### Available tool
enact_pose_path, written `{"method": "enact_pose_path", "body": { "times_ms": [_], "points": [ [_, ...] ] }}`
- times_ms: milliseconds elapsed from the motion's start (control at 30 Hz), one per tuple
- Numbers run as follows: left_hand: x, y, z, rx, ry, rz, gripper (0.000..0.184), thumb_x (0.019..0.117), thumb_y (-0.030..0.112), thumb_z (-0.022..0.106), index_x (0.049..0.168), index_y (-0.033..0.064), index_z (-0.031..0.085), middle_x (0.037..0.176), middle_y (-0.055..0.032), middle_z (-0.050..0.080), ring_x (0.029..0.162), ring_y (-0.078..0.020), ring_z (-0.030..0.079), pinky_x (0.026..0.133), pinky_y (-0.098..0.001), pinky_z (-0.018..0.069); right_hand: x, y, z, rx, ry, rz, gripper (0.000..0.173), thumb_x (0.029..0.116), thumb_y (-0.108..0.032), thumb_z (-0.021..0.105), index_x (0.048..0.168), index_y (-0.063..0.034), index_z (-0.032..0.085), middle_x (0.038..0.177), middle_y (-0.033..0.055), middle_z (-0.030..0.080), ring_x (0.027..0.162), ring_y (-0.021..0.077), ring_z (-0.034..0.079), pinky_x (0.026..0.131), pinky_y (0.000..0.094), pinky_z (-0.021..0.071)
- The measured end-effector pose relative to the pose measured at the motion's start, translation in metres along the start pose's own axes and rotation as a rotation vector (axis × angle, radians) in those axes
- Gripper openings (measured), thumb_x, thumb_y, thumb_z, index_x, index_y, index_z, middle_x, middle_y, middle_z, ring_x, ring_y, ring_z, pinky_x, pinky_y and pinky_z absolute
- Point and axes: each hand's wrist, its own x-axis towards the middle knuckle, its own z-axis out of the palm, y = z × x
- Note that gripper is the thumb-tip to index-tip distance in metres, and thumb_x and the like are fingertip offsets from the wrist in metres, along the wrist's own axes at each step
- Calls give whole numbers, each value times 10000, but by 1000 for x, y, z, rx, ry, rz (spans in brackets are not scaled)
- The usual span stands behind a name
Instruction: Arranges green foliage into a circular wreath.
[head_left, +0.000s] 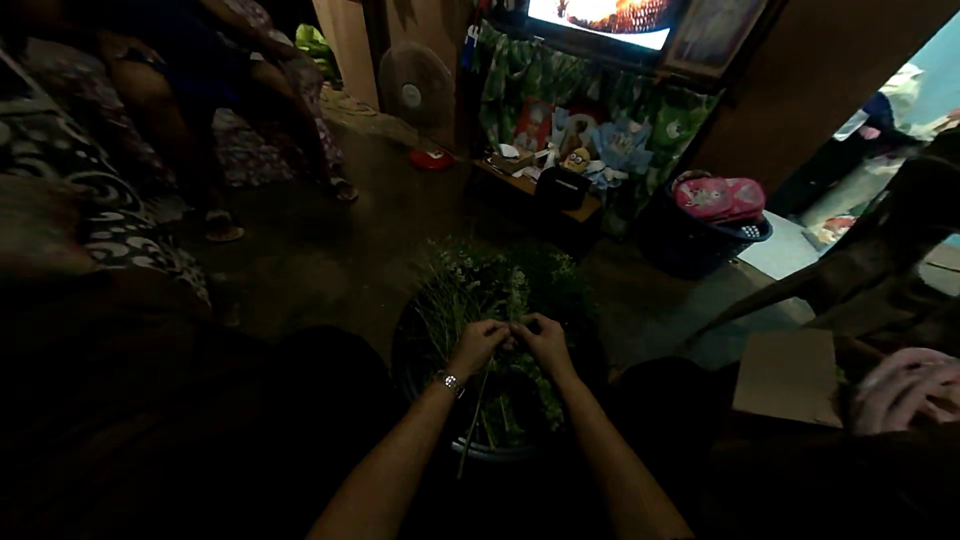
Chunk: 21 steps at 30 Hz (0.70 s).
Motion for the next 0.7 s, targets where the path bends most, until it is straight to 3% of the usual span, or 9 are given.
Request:
{"method": "enact_pose_path", "body": {
  "times_ms": [167, 267, 467, 700],
  "points": [
    [0, 1, -5, 112, -53, 37, 184, 1018, 115, 622, 1093, -36, 694, 945, -52, 708, 814, -51, 668, 818, -243, 564, 4, -2, -9, -84, -130, 20, 270, 1019, -158, 635, 1181, 59, 642, 949, 138, 684, 786, 147, 674, 767, 320, 585],
    [0, 1, -4, 178, -78, 42, 190, 1024, 136, 617, 1096, -18, 702, 957, -48, 709, 821, -45, 654, 812, -235, 548, 5, -4, -16, -121, -197, 64, 279, 1025, -183, 636, 1166, 57, 650, 942, 129, 681, 775, 142, 679, 759, 315, 593],
    [-2, 3, -4, 151, -96, 61, 181, 1020, 139, 625, 1077, -16, 699, 934, -31, 705, 808, -36, 656, 808, -230, 555, 0, -11, -19, -26, -200, 102, 175, 989, -82, 643, 1097, 56, 654, 904, 106, 687, 727, 116, 674, 712, 284, 594],
    [-6, 15, -4, 83, -123, 18, 179, 1027, 122, 592, 1079, -24, 681, 908, -8, 674, 792, -30, 625, 791, -228, 535, -4, -26, -20, -57, -192, 134, 187, 986, -71, 643, 1111, 68, 651, 921, 129, 682, 731, 136, 680, 708, 301, 601]
  ]
}}
